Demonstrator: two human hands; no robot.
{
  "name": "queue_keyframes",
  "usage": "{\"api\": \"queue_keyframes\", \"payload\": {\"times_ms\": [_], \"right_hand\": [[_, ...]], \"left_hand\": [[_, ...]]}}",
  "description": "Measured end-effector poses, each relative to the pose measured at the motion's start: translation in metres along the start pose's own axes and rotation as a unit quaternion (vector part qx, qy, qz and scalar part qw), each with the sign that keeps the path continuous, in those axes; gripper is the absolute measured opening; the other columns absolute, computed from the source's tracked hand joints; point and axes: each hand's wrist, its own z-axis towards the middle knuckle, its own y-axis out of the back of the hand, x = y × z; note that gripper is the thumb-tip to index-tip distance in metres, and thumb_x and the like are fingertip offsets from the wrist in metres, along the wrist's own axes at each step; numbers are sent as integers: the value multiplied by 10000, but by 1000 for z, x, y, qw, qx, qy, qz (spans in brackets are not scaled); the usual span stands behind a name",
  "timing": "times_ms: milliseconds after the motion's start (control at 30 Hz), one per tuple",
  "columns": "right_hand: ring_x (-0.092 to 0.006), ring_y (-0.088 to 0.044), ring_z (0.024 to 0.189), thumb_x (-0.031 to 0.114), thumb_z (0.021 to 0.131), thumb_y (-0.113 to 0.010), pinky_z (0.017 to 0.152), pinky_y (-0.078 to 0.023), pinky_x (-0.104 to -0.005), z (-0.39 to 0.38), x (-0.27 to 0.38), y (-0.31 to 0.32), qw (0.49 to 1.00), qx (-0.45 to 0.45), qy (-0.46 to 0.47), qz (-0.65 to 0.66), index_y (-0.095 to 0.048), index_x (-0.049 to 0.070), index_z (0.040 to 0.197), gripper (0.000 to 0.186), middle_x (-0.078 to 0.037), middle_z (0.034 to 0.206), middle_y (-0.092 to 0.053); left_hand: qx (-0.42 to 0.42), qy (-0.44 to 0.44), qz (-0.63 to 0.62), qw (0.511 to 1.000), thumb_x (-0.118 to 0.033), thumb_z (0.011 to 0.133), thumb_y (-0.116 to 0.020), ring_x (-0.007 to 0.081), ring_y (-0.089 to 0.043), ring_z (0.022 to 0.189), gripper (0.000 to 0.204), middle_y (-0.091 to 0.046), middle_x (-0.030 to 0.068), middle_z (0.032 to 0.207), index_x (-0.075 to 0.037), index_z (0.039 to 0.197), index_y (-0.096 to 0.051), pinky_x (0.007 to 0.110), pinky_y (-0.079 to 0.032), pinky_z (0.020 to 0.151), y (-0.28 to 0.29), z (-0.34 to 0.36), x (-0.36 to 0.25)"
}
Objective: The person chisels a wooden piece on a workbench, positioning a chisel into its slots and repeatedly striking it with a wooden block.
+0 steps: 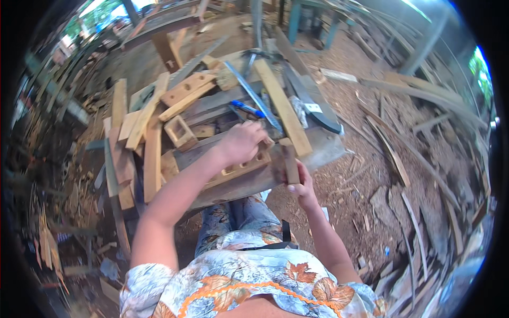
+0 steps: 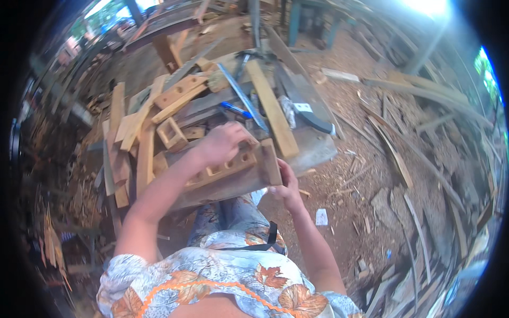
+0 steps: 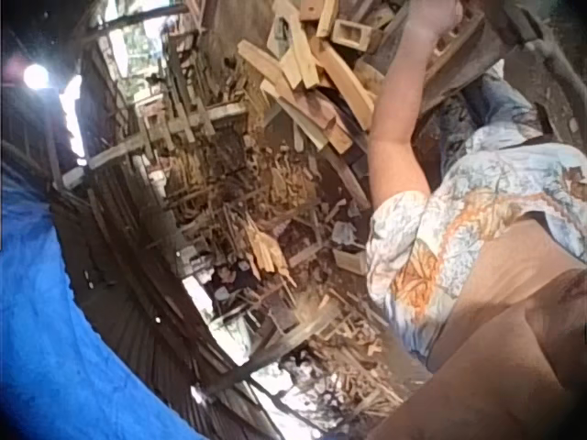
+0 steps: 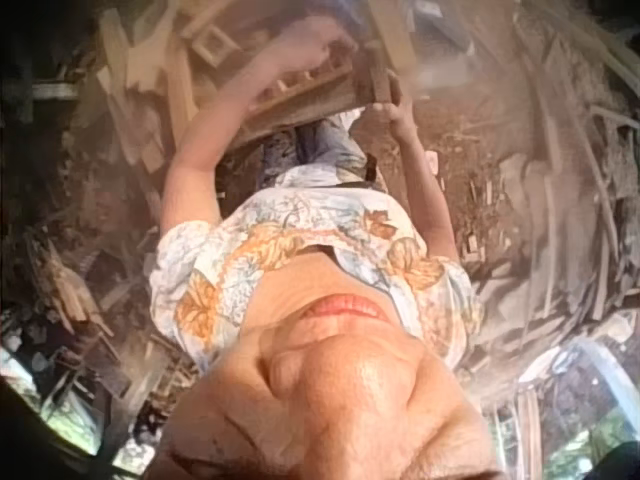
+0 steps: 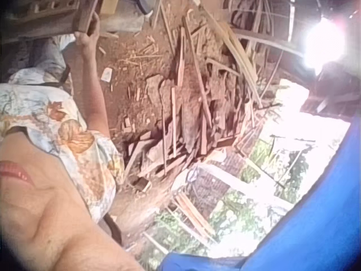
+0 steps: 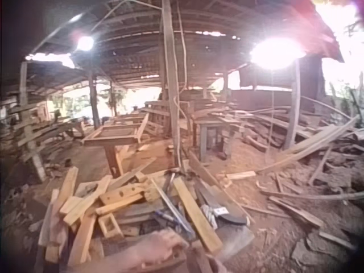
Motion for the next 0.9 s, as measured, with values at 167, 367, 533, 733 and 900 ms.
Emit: {"api": "queue_keyframes", "payload": {"times_ms": [167,367,533,733,900], "right_hand": [[-186,-584,967,297,550,-742,897,-468,-333,1,-3,4,1000,7,-2,5,-389,47,1405,959,-76,1112,-579],[-200,-588,964,306,535,-748,907,-471,-344,-1,-6,-2,1000,-12,-11,5,-380,52,1409,981,-90,1113,-581],[-208,-587,966,307,535,-747,907,-472,-350,-1,-2,-3,1000,-15,-16,-12,-374,54,1411,985,-98,1120,-580],[-207,-591,968,316,544,-745,895,-479,-349,-3,-1,-4,999,-16,-27,-11,-375,67,1413,977,-96,1125,-582],[-202,-596,972,328,556,-748,853,-494,-340,-4,-1,-5,1000,-16,-10,-21,-382,71,1407,962,-91,1124,-582]], "left_hand": [[-86,-188,-138,968,-83,722,-608,244,-602,652,165,-548,61,723,-53,881,-644,370,-492,558,138,-65,-123],[-72,-80,-92,990,-268,788,-658,229,-649,762,326,-662,40,974,-204,1107,-638,369,-514,663,238,-107,-206],[-104,-70,-100,987,-301,836,-603,222,-612,741,289,-637,46,931,-196,1105,-611,358,-494,617,238,-118,-212],[-131,-52,-111,984,-340,893,-536,214,-568,715,264,-606,53,880,-186,1103,-578,344,-470,562,242,-132,-218],[-153,-18,-114,981,-373,941,-481,207,-532,693,262,-580,59,836,-178,1101,-551,333,-450,516,252,-144,-222]]}}
